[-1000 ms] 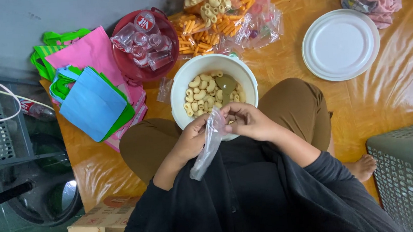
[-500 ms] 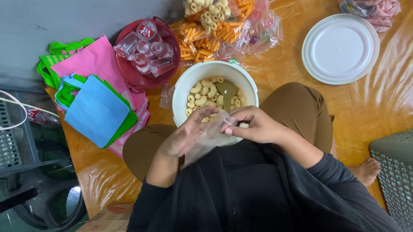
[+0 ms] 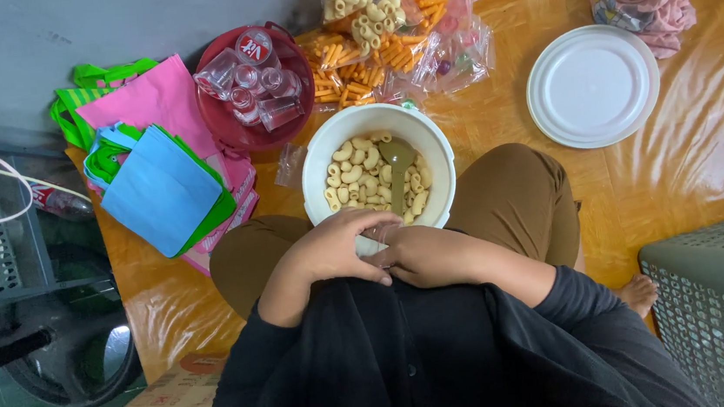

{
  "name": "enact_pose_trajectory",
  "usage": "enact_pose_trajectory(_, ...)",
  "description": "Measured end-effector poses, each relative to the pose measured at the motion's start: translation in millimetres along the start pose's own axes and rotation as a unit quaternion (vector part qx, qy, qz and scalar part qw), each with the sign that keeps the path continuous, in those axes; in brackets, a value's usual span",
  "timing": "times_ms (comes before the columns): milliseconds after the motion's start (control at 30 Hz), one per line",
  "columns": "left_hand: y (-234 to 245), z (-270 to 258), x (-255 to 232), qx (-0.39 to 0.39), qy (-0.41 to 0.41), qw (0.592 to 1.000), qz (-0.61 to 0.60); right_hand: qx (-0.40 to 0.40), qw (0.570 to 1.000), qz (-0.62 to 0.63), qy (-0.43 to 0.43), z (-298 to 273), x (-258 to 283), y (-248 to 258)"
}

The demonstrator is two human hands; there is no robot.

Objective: The person scoops snacks from a white bucket into a small plastic cup using a large green spoon, then pours the snacks from the cup into a clear plastic bag.

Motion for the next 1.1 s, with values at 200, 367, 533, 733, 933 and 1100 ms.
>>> enact_pose_trajectory(200, -6, -5, 6, 0.0, -0.021, 0.997, -0.074, 0.015, 0.997, 0.034, 0.069, -3, 71, 30)
enact_pose_trajectory(367, -11, 12, 56, -0.176, -0.074, 0.943, -0.271, -0.148, 0.962, 0.169, 0.153, -13, 30, 89)
enact_pose_trajectory(533, 1, 23, 133, -0.428, -0.184, 0.767, -0.442, -0.278, 0.949, -0.019, -0.147, -8, -58, 97)
enact_pose_trajectory(733, -10, 17, 116, -0.541, -0.204, 0.774, -0.257, -0.018, 0.938, -0.224, -0.265, 31, -138, 21)
enact_pose_trajectory(933, -13, 9, 125, -0.629, -0.187, 0.739, -0.154, -0.007, 0.949, -0.205, -0.241, 53, -141, 14)
enact_pose_trajectory(1100, -21, 13, 136, -0.646, -0.169, 0.736, -0.115, -0.014, 0.967, -0.136, -0.215, 48, -136, 19)
Point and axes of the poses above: each hand's wrist, its own z-axis towards the middle knuckle, its own y-axis out of the back of the hand, x = y × z, the point moved 7 cm from there along z, towards the middle knuckle, and after that the axes turned 14 degrees about z, right-handed, at the moved point
